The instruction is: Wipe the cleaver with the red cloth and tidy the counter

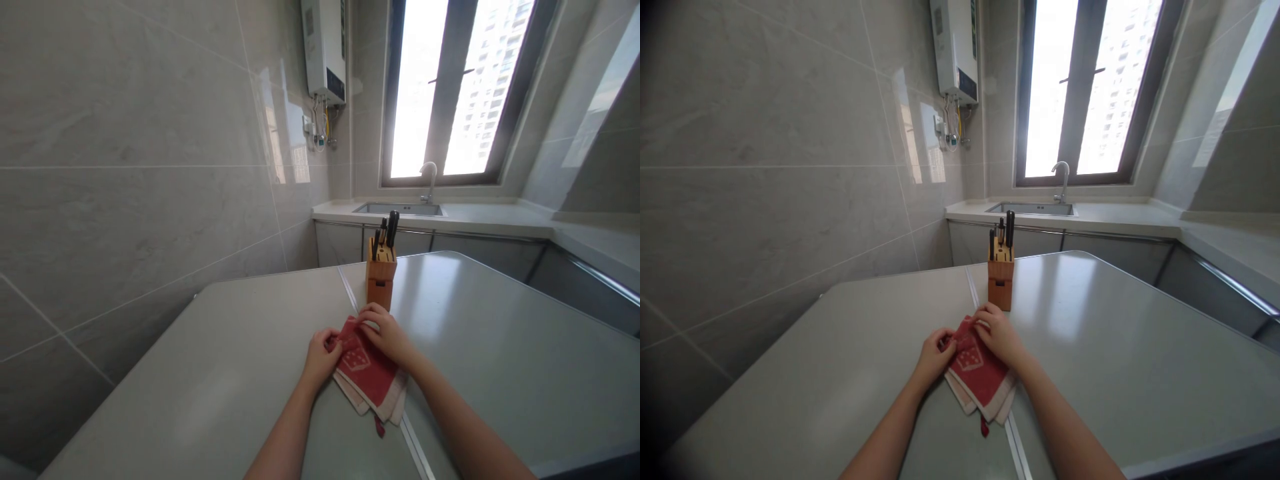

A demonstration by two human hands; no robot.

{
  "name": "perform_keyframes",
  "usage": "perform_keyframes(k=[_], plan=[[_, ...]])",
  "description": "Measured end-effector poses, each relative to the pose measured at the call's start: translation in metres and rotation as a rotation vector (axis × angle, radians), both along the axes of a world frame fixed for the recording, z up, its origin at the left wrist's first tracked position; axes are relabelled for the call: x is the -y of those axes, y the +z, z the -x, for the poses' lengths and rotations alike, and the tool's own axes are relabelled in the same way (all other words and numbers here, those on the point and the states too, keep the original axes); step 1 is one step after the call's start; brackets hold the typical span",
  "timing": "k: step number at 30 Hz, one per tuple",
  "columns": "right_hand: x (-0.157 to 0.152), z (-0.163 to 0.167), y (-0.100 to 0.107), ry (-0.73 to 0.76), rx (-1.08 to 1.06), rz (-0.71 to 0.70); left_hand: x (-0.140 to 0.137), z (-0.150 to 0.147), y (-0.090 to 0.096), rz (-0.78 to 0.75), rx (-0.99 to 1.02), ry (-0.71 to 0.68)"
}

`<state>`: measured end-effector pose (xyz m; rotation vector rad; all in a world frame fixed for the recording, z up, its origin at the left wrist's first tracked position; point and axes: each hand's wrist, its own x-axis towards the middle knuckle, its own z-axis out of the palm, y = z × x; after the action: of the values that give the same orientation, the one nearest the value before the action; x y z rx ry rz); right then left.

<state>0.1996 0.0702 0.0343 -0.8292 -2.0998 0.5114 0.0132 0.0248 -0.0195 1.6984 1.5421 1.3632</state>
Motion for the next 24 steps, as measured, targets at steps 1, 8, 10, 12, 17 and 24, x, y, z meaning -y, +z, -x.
perform_keyframes(k=[1, 8, 10, 12, 17, 24], plan=[[-0.003, -0.001, -0.003, -0.057, 0.003, -0.018, 0.000, 0.000, 0.000, 0.003, 0.012, 0.016], [-0.035, -0.007, -0.013, -0.707, -0.350, -0.123, 0.003, -0.003, 0.007, 0.021, 0.166, 0.050], [-0.050, -0.008, -0.006, -0.755, -0.359, -0.075, 0.003, -0.003, 0.008, 0.014, 0.175, 0.053], [-0.063, -0.008, 0.001, -0.798, -0.375, 0.003, 0.002, -0.002, 0.007, 0.004, 0.185, 0.060], [-0.068, 0.000, 0.001, -0.795, -0.405, 0.083, 0.002, 0.000, 0.001, -0.007, 0.156, 0.134], [-0.049, 0.011, -0.045, -0.788, -0.280, 0.013, 0.002, 0.001, -0.002, -0.021, -0.005, 0.203]])
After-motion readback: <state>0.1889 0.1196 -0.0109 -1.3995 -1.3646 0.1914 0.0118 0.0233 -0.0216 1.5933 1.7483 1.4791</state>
